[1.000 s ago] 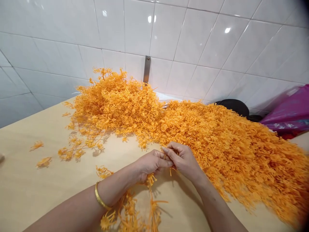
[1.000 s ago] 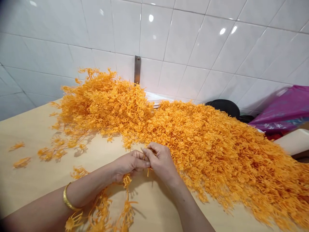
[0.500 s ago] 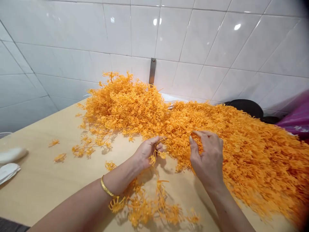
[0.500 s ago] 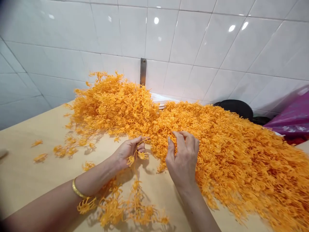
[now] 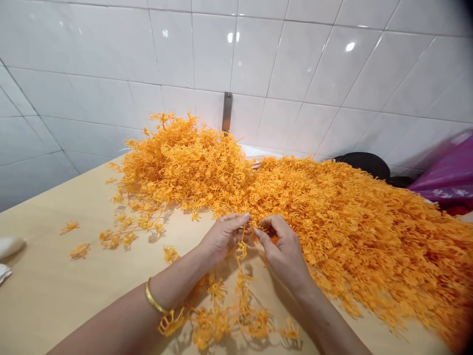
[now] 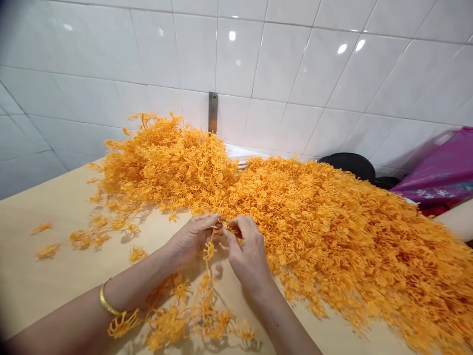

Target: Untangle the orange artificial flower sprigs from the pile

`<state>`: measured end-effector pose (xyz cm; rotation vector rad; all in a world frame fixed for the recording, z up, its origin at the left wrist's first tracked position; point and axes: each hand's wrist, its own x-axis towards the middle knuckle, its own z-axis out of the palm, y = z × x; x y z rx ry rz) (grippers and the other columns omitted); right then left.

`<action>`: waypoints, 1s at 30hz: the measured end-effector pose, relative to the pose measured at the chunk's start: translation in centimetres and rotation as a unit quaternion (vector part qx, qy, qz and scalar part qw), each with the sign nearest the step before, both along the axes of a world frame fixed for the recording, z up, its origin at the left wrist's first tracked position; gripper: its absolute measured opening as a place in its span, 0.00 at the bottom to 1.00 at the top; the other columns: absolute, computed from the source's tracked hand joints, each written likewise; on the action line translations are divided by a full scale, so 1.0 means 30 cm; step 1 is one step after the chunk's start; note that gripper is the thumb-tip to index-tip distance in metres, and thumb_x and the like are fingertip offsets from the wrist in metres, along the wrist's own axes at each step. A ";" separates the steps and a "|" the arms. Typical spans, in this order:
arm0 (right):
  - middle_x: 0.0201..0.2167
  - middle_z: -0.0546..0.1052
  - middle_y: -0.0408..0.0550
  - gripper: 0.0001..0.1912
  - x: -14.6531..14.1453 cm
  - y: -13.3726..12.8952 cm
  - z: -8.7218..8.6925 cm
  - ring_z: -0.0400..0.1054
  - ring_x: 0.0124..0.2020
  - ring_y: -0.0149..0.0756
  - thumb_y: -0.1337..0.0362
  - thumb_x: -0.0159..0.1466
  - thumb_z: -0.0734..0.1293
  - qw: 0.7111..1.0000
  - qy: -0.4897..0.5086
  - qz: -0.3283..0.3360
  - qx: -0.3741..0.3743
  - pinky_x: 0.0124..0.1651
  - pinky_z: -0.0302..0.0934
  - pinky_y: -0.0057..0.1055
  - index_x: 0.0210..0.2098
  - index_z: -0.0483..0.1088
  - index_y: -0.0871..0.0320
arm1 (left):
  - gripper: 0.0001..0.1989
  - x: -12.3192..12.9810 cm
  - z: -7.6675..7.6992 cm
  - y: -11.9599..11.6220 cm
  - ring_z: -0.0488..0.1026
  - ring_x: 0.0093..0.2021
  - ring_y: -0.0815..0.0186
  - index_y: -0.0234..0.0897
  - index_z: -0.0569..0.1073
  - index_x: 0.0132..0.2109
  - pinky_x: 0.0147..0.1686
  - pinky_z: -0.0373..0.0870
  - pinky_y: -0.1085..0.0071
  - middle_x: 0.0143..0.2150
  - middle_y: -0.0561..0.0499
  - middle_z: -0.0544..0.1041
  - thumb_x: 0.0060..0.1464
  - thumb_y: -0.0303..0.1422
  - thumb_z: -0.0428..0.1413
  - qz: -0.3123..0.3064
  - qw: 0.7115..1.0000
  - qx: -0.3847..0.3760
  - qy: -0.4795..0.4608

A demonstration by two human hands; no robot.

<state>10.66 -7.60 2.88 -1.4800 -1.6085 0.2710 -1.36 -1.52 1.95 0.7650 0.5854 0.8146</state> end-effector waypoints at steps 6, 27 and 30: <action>0.29 0.67 0.44 0.04 0.005 -0.003 0.003 0.60 0.30 0.31 0.69 0.57 0.57 0.999 0.014 0.012 -0.031 0.32 0.54 0.27 0.32 0.62 0.58 | 0.14 0.006 -0.011 -0.019 0.61 0.16 0.75 0.31 0.65 0.21 0.19 0.57 0.77 0.16 0.54 0.65 0.45 0.37 0.54 -0.051 0.982 0.137 0.115; 0.23 0.65 0.43 0.07 -0.016 0.015 0.038 0.61 0.26 0.30 0.61 0.57 0.61 0.973 0.206 -0.084 0.066 0.29 0.56 0.28 0.29 0.61 0.58 | 0.12 0.038 0.036 -0.027 0.39 0.13 0.81 0.31 0.64 0.24 0.14 0.37 0.80 0.12 0.63 0.45 0.47 0.36 0.53 -0.127 0.989 0.038 -0.064; 0.25 0.66 0.43 0.05 -0.022 0.014 0.044 0.60 0.27 0.31 0.62 0.57 0.60 0.984 0.082 -0.124 0.096 0.31 0.55 0.29 0.28 0.61 0.58 | 0.12 0.031 0.034 -0.022 0.39 0.13 0.80 0.31 0.64 0.24 0.14 0.36 0.80 0.12 0.63 0.46 0.47 0.36 0.53 -0.126 0.989 0.033 -0.069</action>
